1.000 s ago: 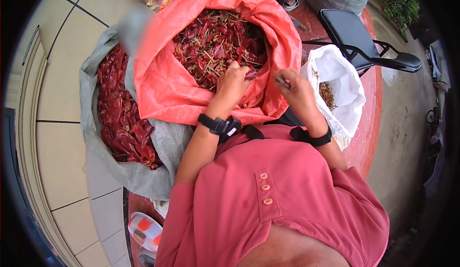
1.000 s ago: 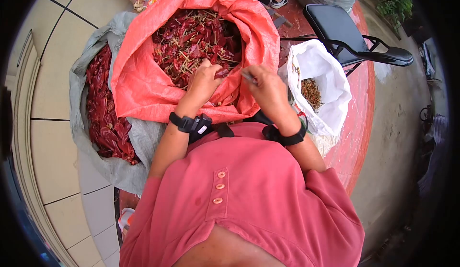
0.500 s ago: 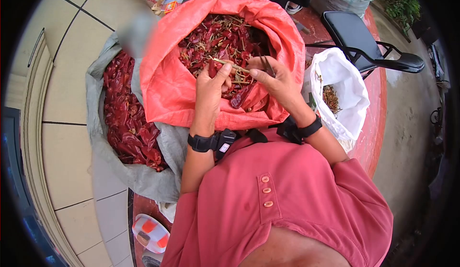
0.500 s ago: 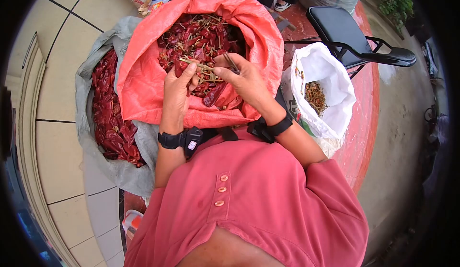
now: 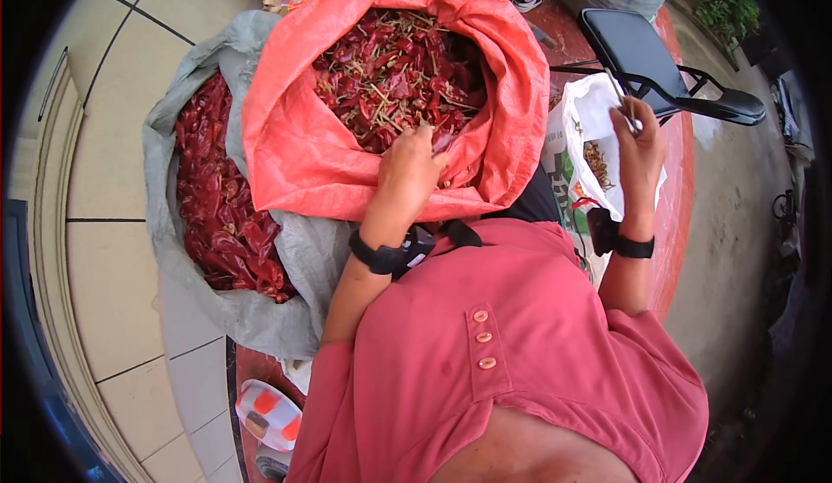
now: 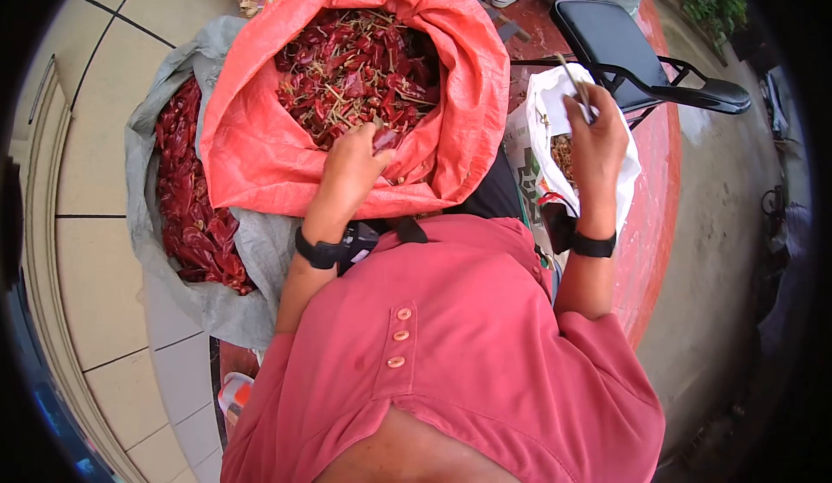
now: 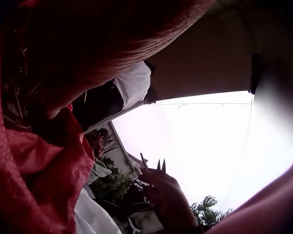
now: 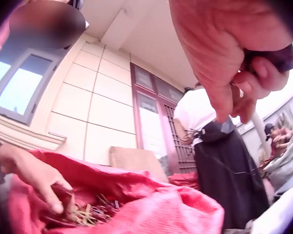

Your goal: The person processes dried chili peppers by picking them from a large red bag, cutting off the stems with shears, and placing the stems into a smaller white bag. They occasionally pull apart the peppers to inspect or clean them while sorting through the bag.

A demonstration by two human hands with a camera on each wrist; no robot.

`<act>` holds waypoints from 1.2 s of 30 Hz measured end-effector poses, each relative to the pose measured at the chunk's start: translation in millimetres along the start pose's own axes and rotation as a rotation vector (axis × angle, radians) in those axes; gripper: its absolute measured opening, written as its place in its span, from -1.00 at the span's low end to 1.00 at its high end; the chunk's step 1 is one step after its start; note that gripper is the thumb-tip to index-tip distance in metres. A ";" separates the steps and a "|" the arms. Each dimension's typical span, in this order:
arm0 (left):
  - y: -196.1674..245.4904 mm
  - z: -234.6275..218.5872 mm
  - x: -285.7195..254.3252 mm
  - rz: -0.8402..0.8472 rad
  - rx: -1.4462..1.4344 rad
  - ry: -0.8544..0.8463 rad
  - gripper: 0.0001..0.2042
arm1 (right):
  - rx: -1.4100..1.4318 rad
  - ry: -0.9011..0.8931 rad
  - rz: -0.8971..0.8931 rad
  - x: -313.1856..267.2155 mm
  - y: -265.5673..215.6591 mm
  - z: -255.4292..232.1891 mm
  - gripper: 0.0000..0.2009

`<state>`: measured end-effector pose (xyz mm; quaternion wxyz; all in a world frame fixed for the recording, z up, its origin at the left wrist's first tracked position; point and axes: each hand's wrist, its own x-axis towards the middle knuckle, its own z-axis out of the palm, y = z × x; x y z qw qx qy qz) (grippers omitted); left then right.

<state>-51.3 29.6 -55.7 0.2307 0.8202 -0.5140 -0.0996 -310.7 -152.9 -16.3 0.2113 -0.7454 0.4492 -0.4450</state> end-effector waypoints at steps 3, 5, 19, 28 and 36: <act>11.7 4.1 0.6 -0.043 0.084 -0.098 -0.55 | -0.336 -0.036 0.079 -3.2 48.1 -20.6 -0.68; 2.3 17.9 2.1 -0.016 0.085 -0.061 -0.56 | -0.310 -0.030 0.077 -9.4 61.7 -17.6 -0.67; -2.2 -34.6 -5.6 -0.503 -1.870 0.030 -0.85 | 0.619 -0.725 -0.143 -52.1 -110.7 85.8 -0.68; 3.4 -29.5 -9.0 -0.643 -2.203 -0.167 -0.86 | 0.664 -0.572 -0.275 -53.5 -111.3 108.2 -0.80; 8.6 -24.3 -17.6 -0.430 -1.683 0.143 -0.72 | 0.683 -0.508 -0.129 -51.1 -114.1 98.6 -0.84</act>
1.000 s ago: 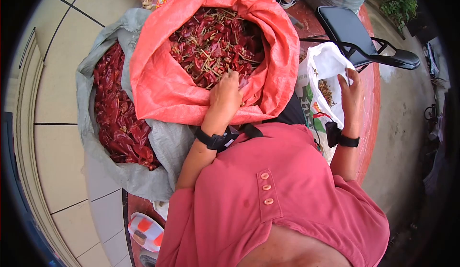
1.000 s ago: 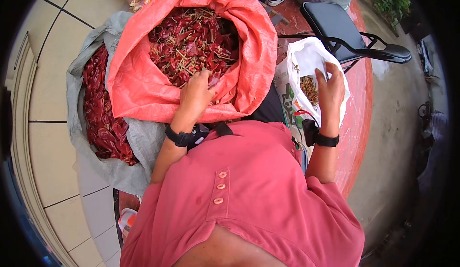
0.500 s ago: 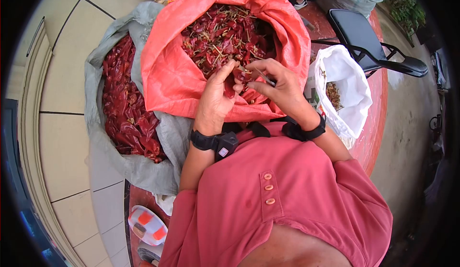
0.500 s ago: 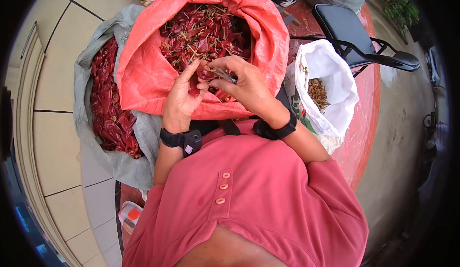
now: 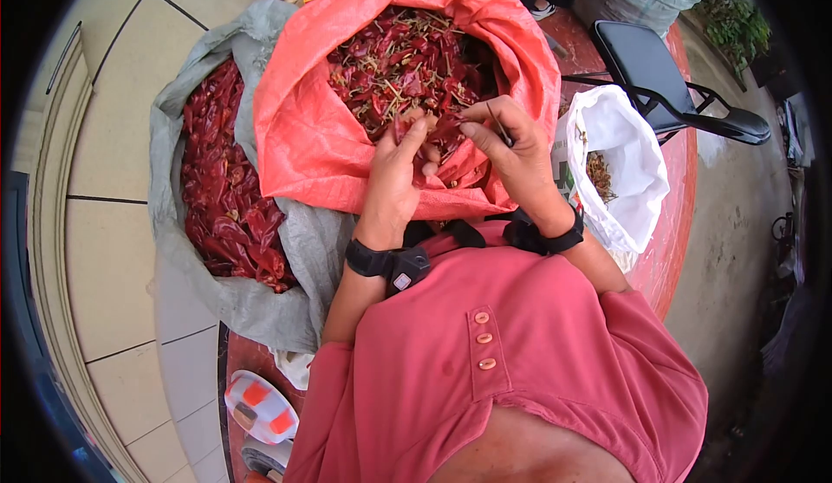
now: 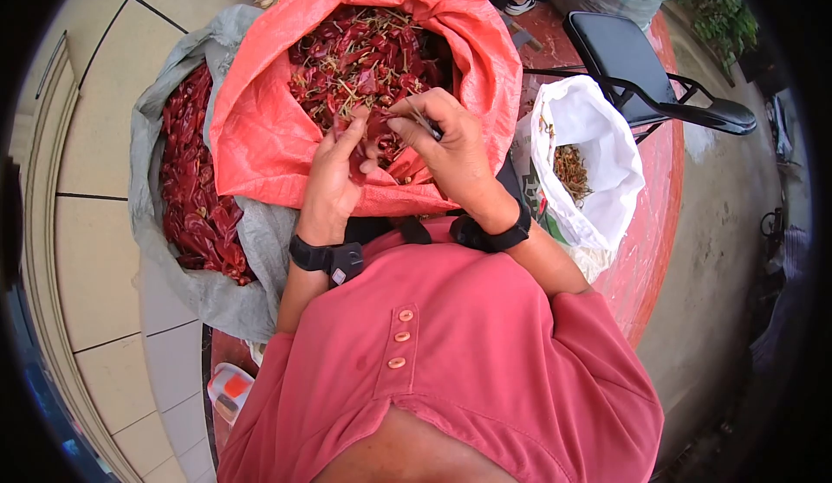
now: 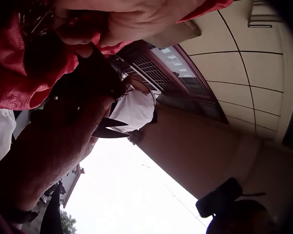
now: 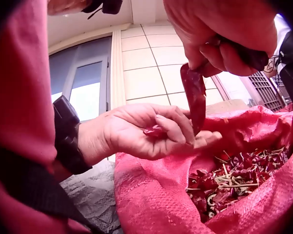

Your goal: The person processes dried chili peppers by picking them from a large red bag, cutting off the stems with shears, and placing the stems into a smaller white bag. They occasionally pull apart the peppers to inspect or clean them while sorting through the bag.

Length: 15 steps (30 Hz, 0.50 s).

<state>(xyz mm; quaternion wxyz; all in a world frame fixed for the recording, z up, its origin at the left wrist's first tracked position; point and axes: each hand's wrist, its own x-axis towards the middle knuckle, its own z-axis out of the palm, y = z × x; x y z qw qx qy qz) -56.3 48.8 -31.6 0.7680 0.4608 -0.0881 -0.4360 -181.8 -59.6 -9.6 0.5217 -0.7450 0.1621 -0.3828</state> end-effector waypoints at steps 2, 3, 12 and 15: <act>20.4 0.4 -12.1 -0.009 0.184 -0.195 -0.70 | 0.015 0.010 0.046 -0.4 1.7 0.7 -0.85; 28.6 1.0 -18.0 -0.014 0.276 -0.291 -0.68 | 0.033 0.009 0.071 -1.5 4.7 2.9 -0.86; 82.4 12.2 -78.9 0.896 0.770 0.386 -0.77 | 0.093 0.062 0.067 1.1 1.6 -0.7 -0.84; 122.0 -8.7 -80.5 1.351 0.802 0.627 -0.75 | 0.035 0.039 0.102 3.2 22.5 3.9 -0.84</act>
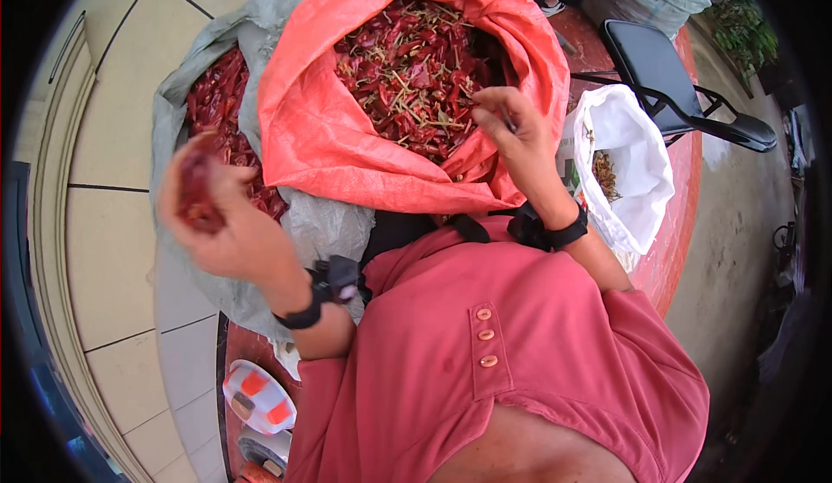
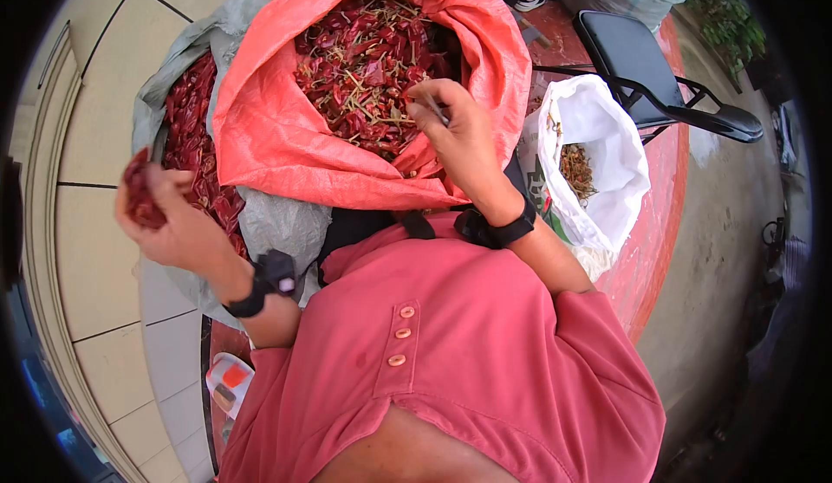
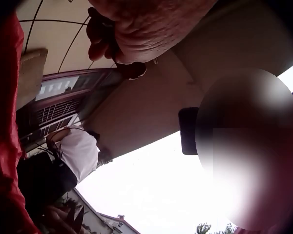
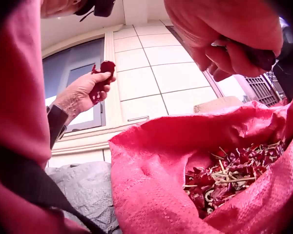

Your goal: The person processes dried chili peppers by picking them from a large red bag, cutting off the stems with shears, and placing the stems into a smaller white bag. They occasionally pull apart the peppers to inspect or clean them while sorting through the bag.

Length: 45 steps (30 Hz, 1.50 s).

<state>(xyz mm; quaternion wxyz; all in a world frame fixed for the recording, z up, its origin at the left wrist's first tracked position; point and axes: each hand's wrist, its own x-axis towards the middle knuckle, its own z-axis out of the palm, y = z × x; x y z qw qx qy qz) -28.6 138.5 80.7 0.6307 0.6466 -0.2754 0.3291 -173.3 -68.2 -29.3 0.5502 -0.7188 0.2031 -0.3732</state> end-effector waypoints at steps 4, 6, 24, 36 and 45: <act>-87.7 -35.5 35.9 0.038 0.738 -0.166 -0.61 | -0.245 -0.290 0.022 4.4 17.3 14.4 -0.78; -110.3 -42.4 32.5 -0.069 1.002 -0.292 -0.57 | -0.394 -0.326 -0.031 7.5 25.2 23.7 -0.75; -55.6 54.6 -93.4 -0.298 0.188 -0.776 -0.71 | 0.359 -0.185 0.319 14.0 18.0 24.1 -0.80; -44.5 69.1 -103.4 -0.713 -0.389 -0.914 -0.55 | 0.850 -0.314 0.687 19.0 21.3 7.3 -0.79; -52.8 73.1 -111.4 -0.076 0.213 -0.496 -0.54 | 0.759 -0.146 0.475 12.6 10.4 18.5 -0.85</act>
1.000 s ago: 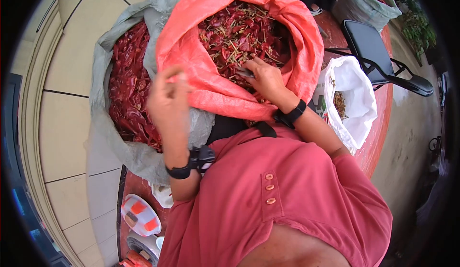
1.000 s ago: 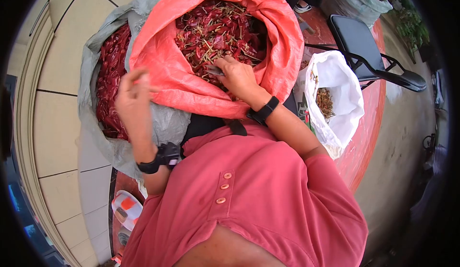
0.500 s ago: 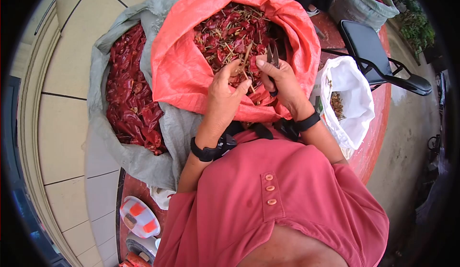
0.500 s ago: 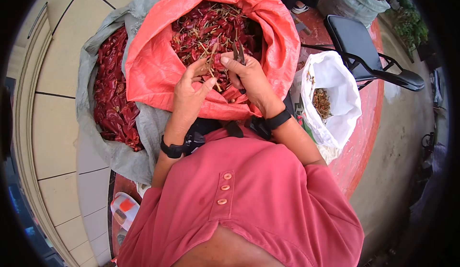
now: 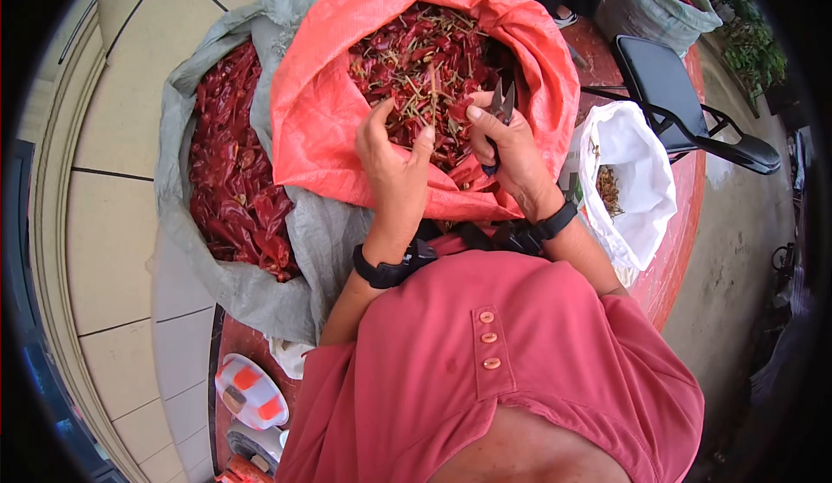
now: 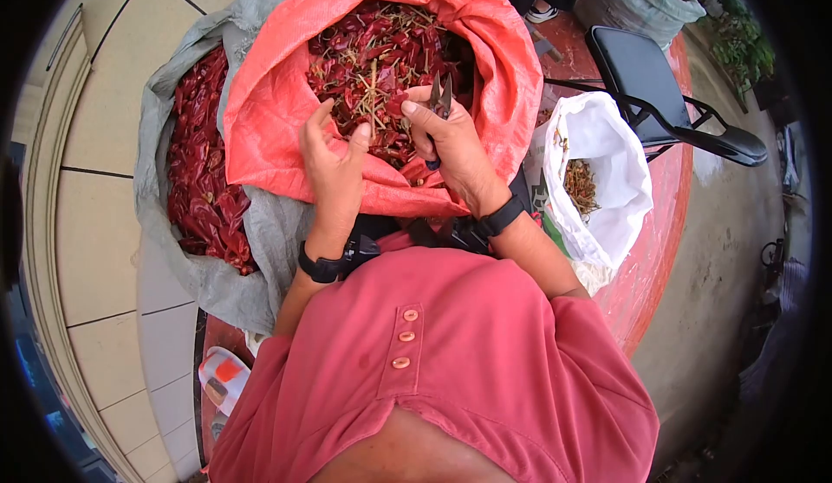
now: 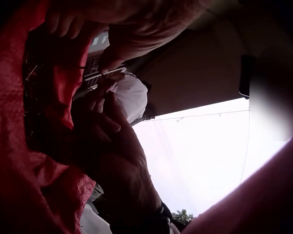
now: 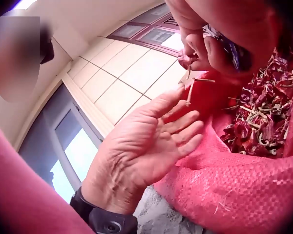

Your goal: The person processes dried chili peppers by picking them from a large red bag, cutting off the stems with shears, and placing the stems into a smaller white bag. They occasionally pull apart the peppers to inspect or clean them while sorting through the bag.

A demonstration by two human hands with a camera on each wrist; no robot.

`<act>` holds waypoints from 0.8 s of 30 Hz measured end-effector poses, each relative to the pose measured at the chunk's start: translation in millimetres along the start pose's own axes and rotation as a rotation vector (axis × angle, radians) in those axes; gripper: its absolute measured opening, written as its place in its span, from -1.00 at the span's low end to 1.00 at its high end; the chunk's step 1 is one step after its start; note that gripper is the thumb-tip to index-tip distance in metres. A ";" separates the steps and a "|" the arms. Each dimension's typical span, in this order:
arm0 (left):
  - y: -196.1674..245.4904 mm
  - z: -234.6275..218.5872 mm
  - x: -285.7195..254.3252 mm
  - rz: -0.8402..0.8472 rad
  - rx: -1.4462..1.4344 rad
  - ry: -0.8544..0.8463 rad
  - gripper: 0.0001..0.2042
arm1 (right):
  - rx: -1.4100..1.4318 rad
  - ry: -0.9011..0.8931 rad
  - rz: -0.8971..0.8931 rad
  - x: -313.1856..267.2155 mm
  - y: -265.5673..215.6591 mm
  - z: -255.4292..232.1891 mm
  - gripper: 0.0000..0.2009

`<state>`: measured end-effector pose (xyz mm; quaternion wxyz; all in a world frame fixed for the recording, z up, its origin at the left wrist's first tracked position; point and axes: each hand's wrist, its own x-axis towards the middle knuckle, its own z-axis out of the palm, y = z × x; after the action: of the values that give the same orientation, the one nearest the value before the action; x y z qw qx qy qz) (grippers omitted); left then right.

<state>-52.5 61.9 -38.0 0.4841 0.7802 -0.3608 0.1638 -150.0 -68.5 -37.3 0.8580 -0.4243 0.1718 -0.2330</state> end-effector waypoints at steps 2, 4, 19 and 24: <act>0.1 -5.2 3.0 -0.039 -0.057 -0.077 -0.62 | -0.091 -0.001 -0.037 0.2 -0.9 -1.2 -0.85; 4.6 -9.5 5.6 -0.294 -0.309 -0.273 -0.66 | -0.188 -0.007 -0.087 -0.7 0.9 1.7 -0.84; -3.7 3.1 -5.4 -0.314 -0.421 -0.426 -0.66 | -0.505 -0.078 -0.264 1.6 13.0 13.1 -0.80; -13.6 7.1 -11.9 -0.021 -0.146 -0.330 -0.67 | -0.274 -0.077 0.163 -4.5 -6.3 16.1 -0.85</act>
<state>-51.5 64.2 -57.3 0.4752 0.7631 -0.4381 0.0017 -147.4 -59.0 -22.4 0.8142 -0.5305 0.2028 -0.1206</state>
